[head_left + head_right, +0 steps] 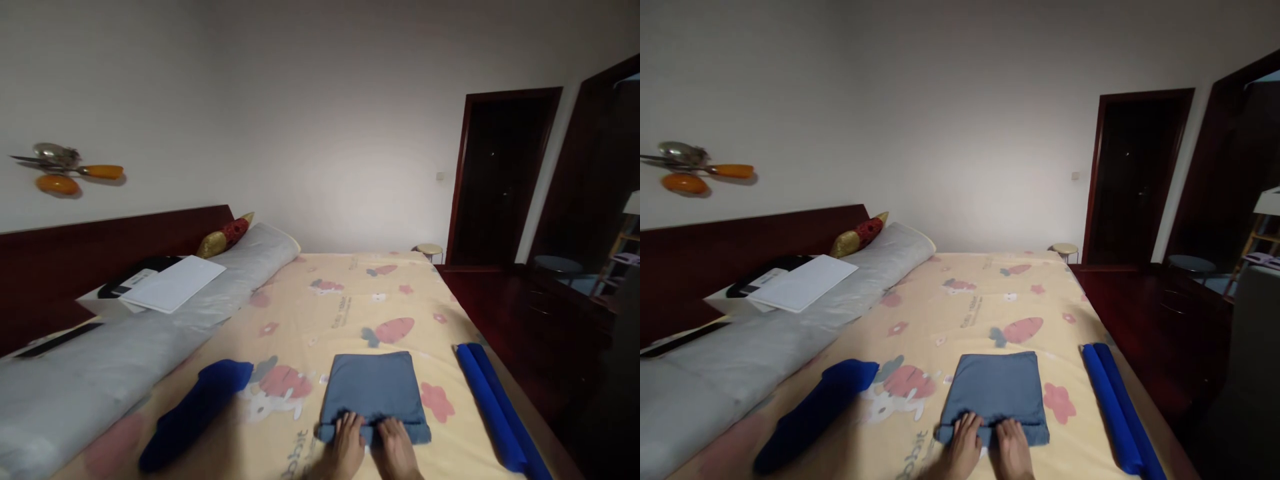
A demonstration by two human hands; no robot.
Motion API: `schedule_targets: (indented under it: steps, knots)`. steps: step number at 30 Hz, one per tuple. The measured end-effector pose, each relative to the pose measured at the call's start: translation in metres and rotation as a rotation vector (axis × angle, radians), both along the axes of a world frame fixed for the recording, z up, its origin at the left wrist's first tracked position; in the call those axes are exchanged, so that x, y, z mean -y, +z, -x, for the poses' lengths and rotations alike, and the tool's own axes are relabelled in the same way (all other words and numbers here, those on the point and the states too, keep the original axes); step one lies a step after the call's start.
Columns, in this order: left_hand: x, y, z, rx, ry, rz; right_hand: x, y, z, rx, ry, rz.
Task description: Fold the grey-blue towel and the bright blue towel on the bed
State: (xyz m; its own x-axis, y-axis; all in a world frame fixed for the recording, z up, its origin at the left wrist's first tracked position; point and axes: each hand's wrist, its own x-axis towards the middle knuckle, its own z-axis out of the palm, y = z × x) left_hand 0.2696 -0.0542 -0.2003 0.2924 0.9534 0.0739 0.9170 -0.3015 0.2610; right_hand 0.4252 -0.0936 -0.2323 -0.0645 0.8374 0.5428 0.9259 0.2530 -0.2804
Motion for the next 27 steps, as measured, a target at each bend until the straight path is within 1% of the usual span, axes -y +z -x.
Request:
schedule_targets:
  steps: [2,3,4,6,8,10,11,12,13,14,15,17,18,19,20,21,23,25,27]
  knots:
    - [0.001,-0.009,-0.006,0.009,-0.011,-0.016,-0.002,-0.002,0.012,-0.015,0.051,-0.015]
    - [0.001,-0.015,-0.003,0.010,-0.007,-0.041,-0.003,-0.005,0.011,-0.017,0.071,-0.029]
    - [0.000,-0.021,0.005,0.004,-0.010,-0.078,-0.002,-0.010,0.005,-0.007,0.093,-0.052]
    - [-0.004,-0.031,0.033,-0.027,-0.027,-0.184,0.000,-0.023,-0.020,0.029,0.099,-0.120]
    - [-0.008,-0.038,0.067,-0.072,-0.031,-0.280,0.005,-0.038,-0.054,0.062,0.022,-0.199]
    - [-0.010,-0.040,0.092,-0.094,0.045,-0.328,0.010,-0.048,-0.081,0.067,-0.092,-0.259]
    - [-0.011,-0.040,0.097,-0.092,0.103,-0.343,0.012,-0.050,-0.087,0.063,-0.130,-0.275]
    - [-0.010,-0.040,0.094,-0.085,0.144,-0.351,0.012,-0.050,-0.087,0.058,-0.141,-0.281]
    - [-0.009,-0.039,0.086,-0.073,0.149,-0.349,0.012,-0.047,-0.080,0.051,-0.134,-0.270]
    - [-0.007,-0.039,0.072,-0.057,0.113,-0.336,0.010,-0.042,-0.069,0.041,-0.105,-0.240]
    - [-0.005,-0.040,0.055,-0.039,0.040,-0.315,0.007,-0.036,-0.053,0.031,-0.058,-0.193]
    - [-0.002,-0.043,0.021,-0.018,-0.157,-0.278,0.000,-0.025,-0.022,0.028,0.057,-0.104]
    - [-0.002,-0.044,0.009,-0.015,-0.229,-0.279,-0.003,-0.022,-0.011,0.038,0.096,-0.082]
    - [-0.002,-0.045,0.003,-0.014,-0.267,-0.296,-0.005,-0.021,-0.004,0.054,0.113,-0.079]
    - [-0.003,-0.045,0.004,-0.018,-0.285,-0.321,-0.006,-0.022,-0.004,0.072,0.103,-0.093]
    - [-0.005,-0.045,0.012,-0.026,-0.287,-0.341,-0.005,-0.025,-0.010,0.088,0.059,-0.118]
    - [-0.009,-0.041,0.042,-0.050,-0.261,-0.348,0.000,-0.034,-0.035,0.103,-0.078,-0.158]
    - [-0.012,-0.037,0.077,-0.085,-0.161,-0.339,0.008,-0.042,-0.066,0.094,-0.186,-0.170]
    - [-0.013,-0.034,0.097,-0.112,-0.043,-0.337,0.014,-0.043,-0.083,0.066,-0.239,-0.147]
